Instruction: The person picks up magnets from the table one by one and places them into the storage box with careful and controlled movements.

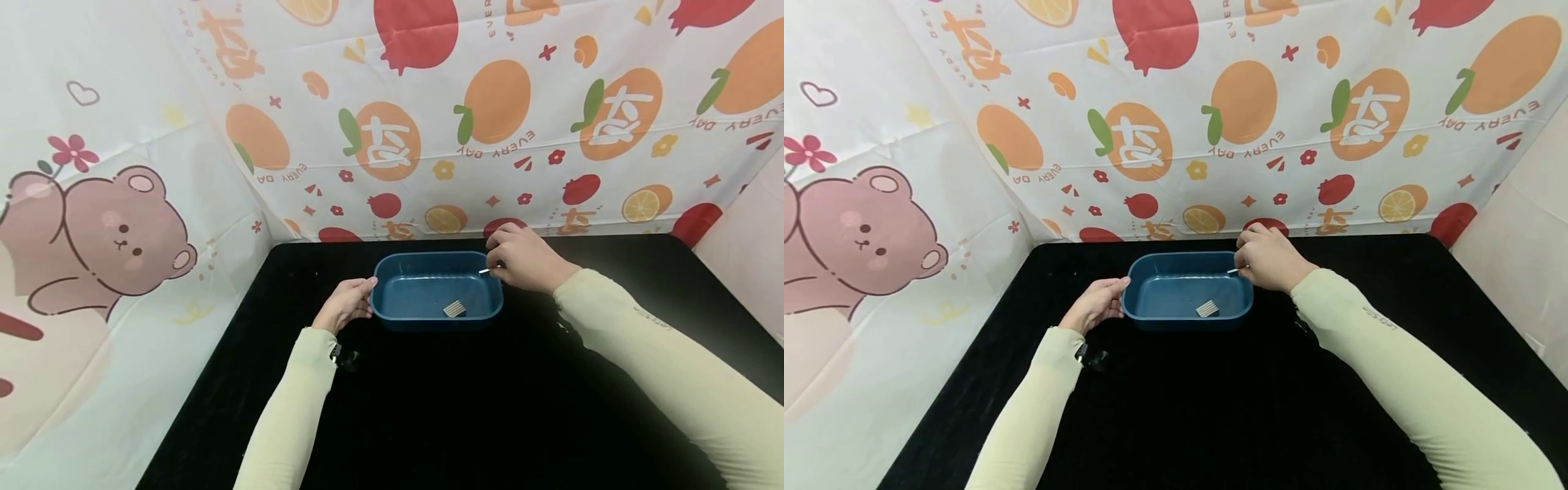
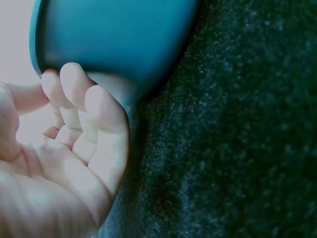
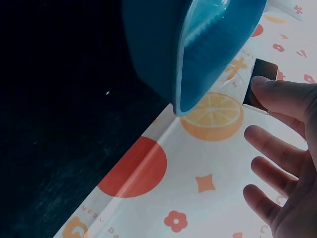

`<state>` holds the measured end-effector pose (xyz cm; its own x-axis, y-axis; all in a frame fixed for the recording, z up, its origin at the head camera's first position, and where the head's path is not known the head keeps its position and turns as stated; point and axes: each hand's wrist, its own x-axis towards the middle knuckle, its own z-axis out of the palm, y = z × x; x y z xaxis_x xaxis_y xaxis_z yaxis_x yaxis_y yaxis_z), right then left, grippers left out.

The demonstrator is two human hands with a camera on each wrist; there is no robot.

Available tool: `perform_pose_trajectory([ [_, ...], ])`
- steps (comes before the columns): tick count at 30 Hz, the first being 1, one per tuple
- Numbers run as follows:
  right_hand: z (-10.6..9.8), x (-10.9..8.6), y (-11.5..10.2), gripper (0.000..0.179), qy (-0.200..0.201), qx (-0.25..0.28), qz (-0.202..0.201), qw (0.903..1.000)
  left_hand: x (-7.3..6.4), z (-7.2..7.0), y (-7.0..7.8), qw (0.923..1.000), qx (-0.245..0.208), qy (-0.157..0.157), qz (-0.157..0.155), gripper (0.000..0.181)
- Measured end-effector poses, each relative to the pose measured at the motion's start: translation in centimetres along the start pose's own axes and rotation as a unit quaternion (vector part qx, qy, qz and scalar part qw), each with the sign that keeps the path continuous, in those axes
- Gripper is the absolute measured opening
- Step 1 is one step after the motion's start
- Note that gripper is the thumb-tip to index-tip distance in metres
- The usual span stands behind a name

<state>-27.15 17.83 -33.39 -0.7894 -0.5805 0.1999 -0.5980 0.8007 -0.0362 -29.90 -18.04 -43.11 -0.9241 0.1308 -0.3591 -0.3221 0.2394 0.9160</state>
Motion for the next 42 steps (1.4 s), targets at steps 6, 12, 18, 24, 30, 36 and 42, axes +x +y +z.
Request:
perform_pose_trajectory([
  [6, 0.4, 0.6, -0.4, 0.012, -0.011, 0.013, 0.003, 0.9999, -0.4, 0.1, 0.5, 0.9999, -0.005, -0.009, 0.005, 0.033],
  [12, 0.9, 1.1, -0.6, 0.013, -0.022, 0.006, -0.004, 0.9997, -0.2, 0.3, 0.5, 1.0000, -0.003, -0.009, 0.001, 0.033],
  [18, 0.9, 1.5, -0.9, 0.015, -0.031, 0.006, -0.005, 0.9995, 0.1, 0.4, 0.3, 1.0000, 0.000, -0.002, -0.002, 0.033],
  [24, 0.8, 1.9, -1.1, 0.016, -0.032, 0.006, -0.005, 0.9995, 0.1, 0.4, 0.4, 1.0000, -0.002, -0.003, 0.000, 0.033],
  [30, 1.0, 2.2, -1.2, 0.014, -0.032, 0.009, -0.011, 0.9994, 0.1, 0.3, 0.2, 1.0000, 0.000, -0.005, -0.002, 0.033],
  [36, 1.3, 2.4, -1.3, 0.014, -0.033, 0.018, -0.013, 0.9992, 0.3, 0.3, 0.1, 1.0000, -0.002, -0.004, -0.003, 0.034],
  [42, 1.7, 2.8, -1.6, 0.013, -0.033, 0.024, -0.015, 0.9990, 0.2, 0.0, 0.0, 1.0000, -0.004, 0.000, -0.003, 0.033],
])
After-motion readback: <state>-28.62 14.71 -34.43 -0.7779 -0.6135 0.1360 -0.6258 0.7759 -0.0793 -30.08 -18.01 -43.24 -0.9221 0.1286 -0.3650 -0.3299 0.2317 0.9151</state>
